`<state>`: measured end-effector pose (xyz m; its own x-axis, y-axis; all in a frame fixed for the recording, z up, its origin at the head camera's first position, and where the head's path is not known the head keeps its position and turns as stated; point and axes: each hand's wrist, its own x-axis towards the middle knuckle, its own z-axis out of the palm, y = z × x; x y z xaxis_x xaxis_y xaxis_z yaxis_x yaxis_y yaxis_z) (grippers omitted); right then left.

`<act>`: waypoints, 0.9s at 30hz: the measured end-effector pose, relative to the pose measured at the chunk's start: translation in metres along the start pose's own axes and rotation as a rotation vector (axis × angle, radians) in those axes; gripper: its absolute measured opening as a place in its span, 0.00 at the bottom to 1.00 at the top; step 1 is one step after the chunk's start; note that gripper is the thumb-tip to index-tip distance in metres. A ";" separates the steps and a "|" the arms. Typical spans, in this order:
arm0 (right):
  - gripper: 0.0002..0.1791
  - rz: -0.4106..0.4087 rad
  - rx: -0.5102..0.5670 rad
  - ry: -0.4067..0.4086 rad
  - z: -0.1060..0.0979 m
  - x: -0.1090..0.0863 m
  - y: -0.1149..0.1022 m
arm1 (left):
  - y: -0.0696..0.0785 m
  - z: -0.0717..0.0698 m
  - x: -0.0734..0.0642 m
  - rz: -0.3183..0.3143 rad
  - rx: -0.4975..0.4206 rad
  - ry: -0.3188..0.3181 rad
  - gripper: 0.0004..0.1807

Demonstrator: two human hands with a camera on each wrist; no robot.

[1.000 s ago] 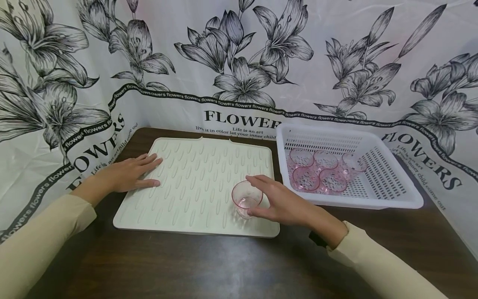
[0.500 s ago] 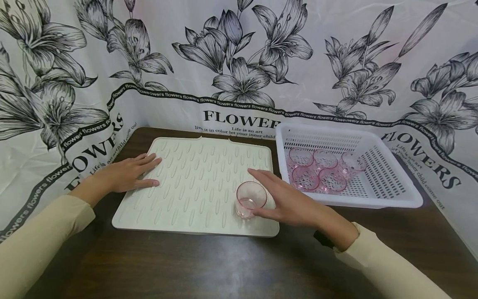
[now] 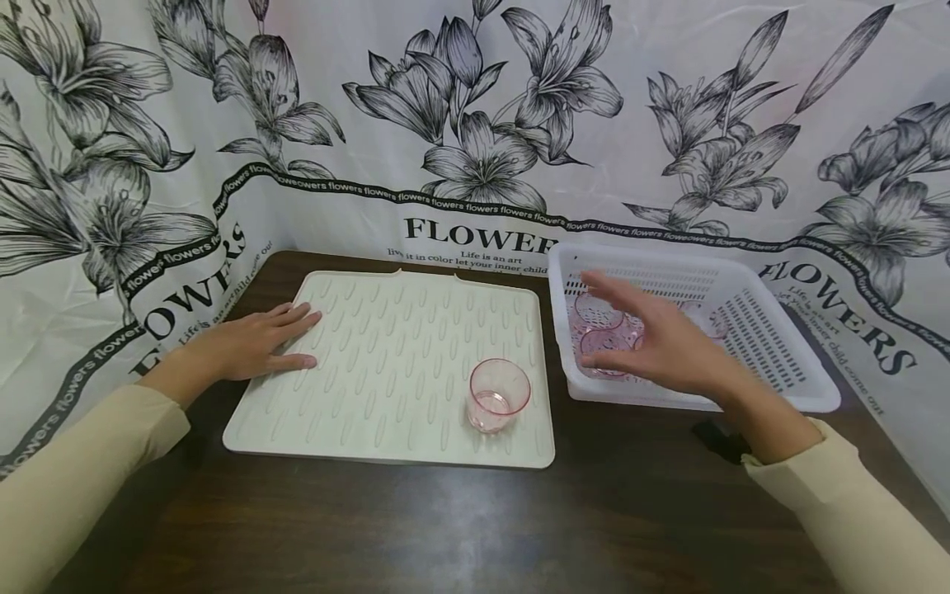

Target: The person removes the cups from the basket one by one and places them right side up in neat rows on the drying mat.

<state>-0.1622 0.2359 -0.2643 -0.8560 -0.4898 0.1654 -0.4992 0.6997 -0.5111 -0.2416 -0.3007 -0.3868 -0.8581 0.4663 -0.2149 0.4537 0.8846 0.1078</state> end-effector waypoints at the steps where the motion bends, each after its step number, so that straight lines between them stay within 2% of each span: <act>1: 0.52 0.012 0.012 0.003 -0.004 -0.001 0.004 | 0.001 0.000 0.000 0.002 -0.001 -0.001 0.49; 13: 0.51 0.164 0.132 0.039 -0.041 -0.010 0.055 | 0.001 0.000 -0.001 0.018 0.008 0.007 0.48; 22: 0.51 0.291 0.079 0.026 -0.062 -0.012 0.082 | -0.001 0.002 -0.001 0.012 0.016 0.011 0.48; 27: 0.53 0.328 0.072 0.005 -0.069 -0.011 0.096 | -0.001 0.003 0.000 0.013 0.015 0.016 0.48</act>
<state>-0.2097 0.3443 -0.2569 -0.9702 -0.2421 -0.0136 -0.1864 0.7808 -0.5963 -0.2412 -0.3013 -0.3895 -0.8558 0.4779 -0.1980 0.4682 0.8784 0.0959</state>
